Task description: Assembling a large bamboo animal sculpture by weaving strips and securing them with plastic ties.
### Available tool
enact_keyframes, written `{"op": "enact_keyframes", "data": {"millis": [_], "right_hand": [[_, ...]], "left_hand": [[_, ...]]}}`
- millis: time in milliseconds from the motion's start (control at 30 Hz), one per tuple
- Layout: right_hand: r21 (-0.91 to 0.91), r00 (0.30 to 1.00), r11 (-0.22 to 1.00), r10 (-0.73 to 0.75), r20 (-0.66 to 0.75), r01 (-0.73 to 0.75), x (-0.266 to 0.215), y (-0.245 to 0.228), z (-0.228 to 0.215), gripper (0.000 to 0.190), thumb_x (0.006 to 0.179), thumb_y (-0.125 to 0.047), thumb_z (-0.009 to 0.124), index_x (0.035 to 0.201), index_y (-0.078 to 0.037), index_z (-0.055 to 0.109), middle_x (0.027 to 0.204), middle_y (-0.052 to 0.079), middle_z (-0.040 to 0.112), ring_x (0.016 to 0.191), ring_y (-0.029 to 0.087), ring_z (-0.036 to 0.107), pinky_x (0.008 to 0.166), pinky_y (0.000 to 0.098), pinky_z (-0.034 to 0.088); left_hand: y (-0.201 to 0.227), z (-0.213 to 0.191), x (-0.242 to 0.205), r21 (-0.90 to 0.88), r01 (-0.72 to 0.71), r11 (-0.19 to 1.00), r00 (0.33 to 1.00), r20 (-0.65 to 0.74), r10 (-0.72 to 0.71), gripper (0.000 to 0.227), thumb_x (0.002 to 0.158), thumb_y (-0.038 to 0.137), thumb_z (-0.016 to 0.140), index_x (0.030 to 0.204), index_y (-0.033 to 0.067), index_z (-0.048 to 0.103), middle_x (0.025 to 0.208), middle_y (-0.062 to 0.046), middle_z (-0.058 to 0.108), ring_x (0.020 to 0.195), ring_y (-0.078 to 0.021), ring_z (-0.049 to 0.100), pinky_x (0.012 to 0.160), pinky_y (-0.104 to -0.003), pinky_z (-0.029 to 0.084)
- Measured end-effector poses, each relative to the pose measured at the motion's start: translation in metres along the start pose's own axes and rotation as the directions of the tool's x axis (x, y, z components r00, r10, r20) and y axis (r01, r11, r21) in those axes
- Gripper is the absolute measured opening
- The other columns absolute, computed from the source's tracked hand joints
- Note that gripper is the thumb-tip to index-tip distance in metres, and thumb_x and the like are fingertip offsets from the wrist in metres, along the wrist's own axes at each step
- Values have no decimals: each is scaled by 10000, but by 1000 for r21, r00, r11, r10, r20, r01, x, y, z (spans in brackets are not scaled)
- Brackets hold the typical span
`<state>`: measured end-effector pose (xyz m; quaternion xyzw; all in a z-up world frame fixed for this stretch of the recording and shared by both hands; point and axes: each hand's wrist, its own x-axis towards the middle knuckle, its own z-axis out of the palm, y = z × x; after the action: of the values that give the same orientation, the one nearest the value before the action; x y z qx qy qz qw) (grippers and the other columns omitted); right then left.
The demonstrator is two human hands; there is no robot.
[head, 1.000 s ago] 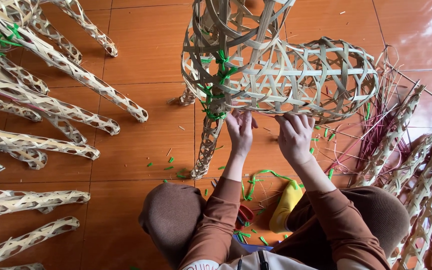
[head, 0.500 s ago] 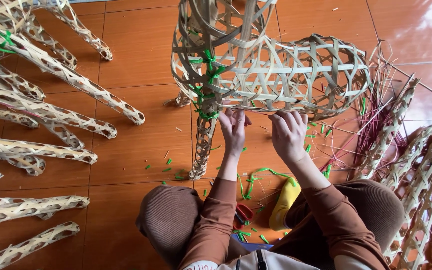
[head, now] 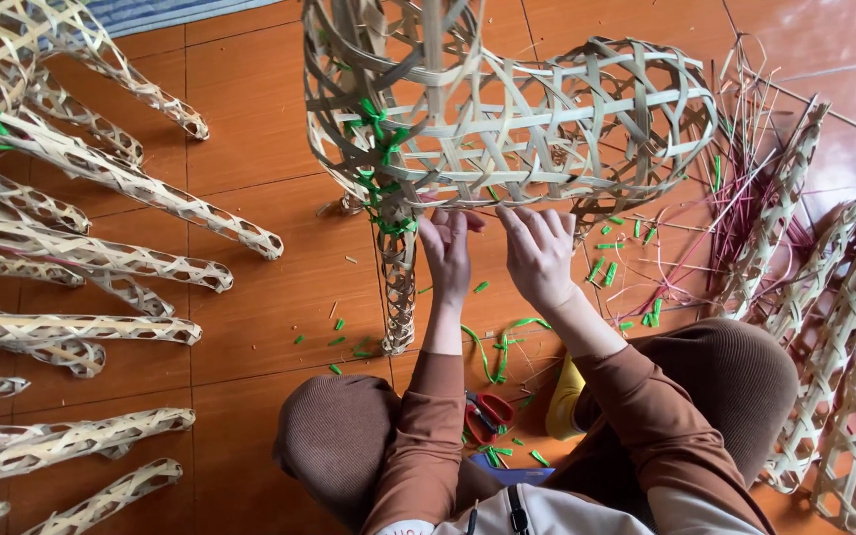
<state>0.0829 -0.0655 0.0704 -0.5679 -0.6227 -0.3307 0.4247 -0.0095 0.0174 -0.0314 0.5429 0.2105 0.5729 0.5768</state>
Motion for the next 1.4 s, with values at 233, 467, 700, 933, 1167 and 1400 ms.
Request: {"op": "enact_keyframes", "data": {"millis": [233,467,700,933,1167,1400], "right_hand": [[51,994,996,69,84,-73,-11,13,-13,226,860,100,637,994,-60,721,875,95,577,753,270,556,736,363,426],[176,976,965,172,134,-194,-28,23,-5,173,898,98,626,980,-31,708,854,132,566,730,332,572,666,390,474],[155,983,974,146,112,-162,-30,25,-1,198,906,88,634,994,-62,729,865,110,576,738,308,579,668,381,494],[179,984,973,126,124,-147,-31,25,2,209,909,91,609,988,-59,732,860,105,573,746,293,571,665,357,515],[178,984,974,118,134,-141,-31,24,6,202,912,95,612,984,-48,735,852,122,576,729,303,578,633,375,518],[-41,997,999,-28,67,31,-3,7,0,156,878,17,666,967,-92,734,854,70,606,770,247,572,725,344,413]], "left_hand": [[48,28,-2,51,284,957,929,-259,-262,591,1050,405,484,1419,-39,356,1359,-324,476,1230,-343,553,1030,-479,452],[55,33,9,-268,7,963,945,-314,-94,147,1072,228,456,1106,85,470,875,-56,511,680,-132,518,621,-257,453],[34,22,12,-430,-3,903,967,-230,-106,140,1080,223,416,1013,165,524,536,-8,320,411,-138,398,419,-217,315],[37,16,22,-495,2,869,979,-177,-103,245,1088,284,360,1064,141,559,451,4,293,325,-134,398,338,-207,334],[11,13,23,-423,-52,905,958,-277,-75,328,1064,184,364,1296,34,540,419,-13,273,290,-156,405,321,-212,368],[15,17,26,-462,-49,886,960,-267,-86,390,1060,164,358,1396,18,493,414,-5,239,280,-156,396,318,-212,393]]}}
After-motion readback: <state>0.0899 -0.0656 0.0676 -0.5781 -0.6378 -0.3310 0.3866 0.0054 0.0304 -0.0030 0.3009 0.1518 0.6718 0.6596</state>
